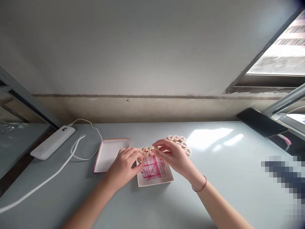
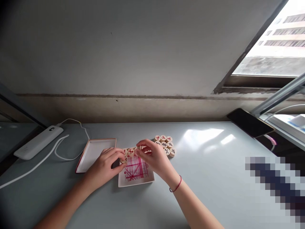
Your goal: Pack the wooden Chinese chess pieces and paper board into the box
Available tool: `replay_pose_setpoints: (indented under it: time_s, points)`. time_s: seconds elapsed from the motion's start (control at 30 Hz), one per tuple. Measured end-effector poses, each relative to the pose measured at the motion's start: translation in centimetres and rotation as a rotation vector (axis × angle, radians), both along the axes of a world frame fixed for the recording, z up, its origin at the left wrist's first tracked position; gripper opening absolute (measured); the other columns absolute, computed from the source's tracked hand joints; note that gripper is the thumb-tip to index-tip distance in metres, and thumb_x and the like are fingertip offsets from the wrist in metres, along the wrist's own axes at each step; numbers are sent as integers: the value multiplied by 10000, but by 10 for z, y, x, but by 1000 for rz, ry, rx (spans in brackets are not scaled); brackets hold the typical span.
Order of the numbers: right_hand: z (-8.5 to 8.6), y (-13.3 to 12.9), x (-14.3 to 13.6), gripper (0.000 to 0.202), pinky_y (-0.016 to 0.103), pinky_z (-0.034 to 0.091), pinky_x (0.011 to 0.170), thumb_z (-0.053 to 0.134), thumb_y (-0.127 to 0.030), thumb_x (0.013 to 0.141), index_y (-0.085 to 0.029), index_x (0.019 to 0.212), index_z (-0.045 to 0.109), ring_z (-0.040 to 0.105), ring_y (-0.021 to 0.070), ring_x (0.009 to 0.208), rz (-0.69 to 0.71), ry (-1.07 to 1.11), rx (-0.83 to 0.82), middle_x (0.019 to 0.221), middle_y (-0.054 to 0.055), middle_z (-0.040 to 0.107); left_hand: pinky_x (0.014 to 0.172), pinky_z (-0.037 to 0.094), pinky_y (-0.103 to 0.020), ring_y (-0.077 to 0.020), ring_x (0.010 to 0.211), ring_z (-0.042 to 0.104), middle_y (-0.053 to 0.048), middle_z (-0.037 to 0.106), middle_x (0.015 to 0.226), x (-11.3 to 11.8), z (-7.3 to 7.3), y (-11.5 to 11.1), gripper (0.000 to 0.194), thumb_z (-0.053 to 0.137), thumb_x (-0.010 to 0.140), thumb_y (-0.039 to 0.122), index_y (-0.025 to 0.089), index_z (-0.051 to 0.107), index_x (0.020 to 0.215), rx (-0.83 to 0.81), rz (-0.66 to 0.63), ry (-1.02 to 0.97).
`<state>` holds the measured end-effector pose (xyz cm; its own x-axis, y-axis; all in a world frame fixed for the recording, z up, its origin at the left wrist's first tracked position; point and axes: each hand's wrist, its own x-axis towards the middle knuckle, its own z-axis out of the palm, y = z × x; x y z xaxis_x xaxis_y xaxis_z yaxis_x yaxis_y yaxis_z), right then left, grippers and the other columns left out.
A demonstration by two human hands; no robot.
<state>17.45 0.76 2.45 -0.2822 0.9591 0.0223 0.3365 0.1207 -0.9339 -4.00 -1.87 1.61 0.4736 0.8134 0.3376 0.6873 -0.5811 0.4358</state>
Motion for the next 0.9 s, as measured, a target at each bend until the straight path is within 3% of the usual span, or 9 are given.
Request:
replay_pose_setpoints:
  time_s: [0.23, 0.5, 0.73, 0.8, 0.9]
  points:
    - [1, -7, -5, 137, 250, 571, 676, 551, -275, 835, -230, 921, 648, 645, 134, 743, 51, -107, 39, 834, 16, 671, 780, 356, -350, -185, 868, 569, 5, 664, 890, -1, -1, 1, 114, 647, 804, 175, 195, 562, 731, -15, -25, 146]
    - [-3, -9, -9, 123, 237, 549, 682, 550, -207, 838, -235, 913, 644, 638, 116, 735, 101, -151, 117, 896, 5, 681, 806, 368, -358, -194, 929, 541, -13, 639, 983, -3, 1, 0, 58, 597, 831, 185, 218, 630, 796, 7, -11, 182]
    - [-4, -15, -16, 148, 264, 550, 724, 550, -170, 839, -236, 917, 656, 641, 124, 786, 116, -200, 296, 1032, 41, 640, 824, 395, -389, -228, 988, 517, -35, 600, 1092, -6, 6, 0, 118, 596, 817, 253, 253, 671, 908, -3, -26, 230]
    - [-6, -18, -20, 202, 265, 547, 726, 548, -128, 826, -243, 950, 658, 636, 121, 786, 138, -245, 383, 1064, 51, 612, 865, 396, -416, -251, 1039, 503, -47, 588, 1127, -11, 9, 2, 218, 639, 784, 311, 256, 646, 994, -29, -16, 248]
    - [-14, -23, -27, 275, 272, 535, 701, 520, -87, 837, -243, 1029, 638, 622, 140, 824, 175, -340, 536, 1062, 69, 598, 958, 367, -462, -310, 1187, 431, -80, 531, 1262, -21, 10, 5, 589, 715, 683, 505, 257, 552, 1191, -96, -20, 269]
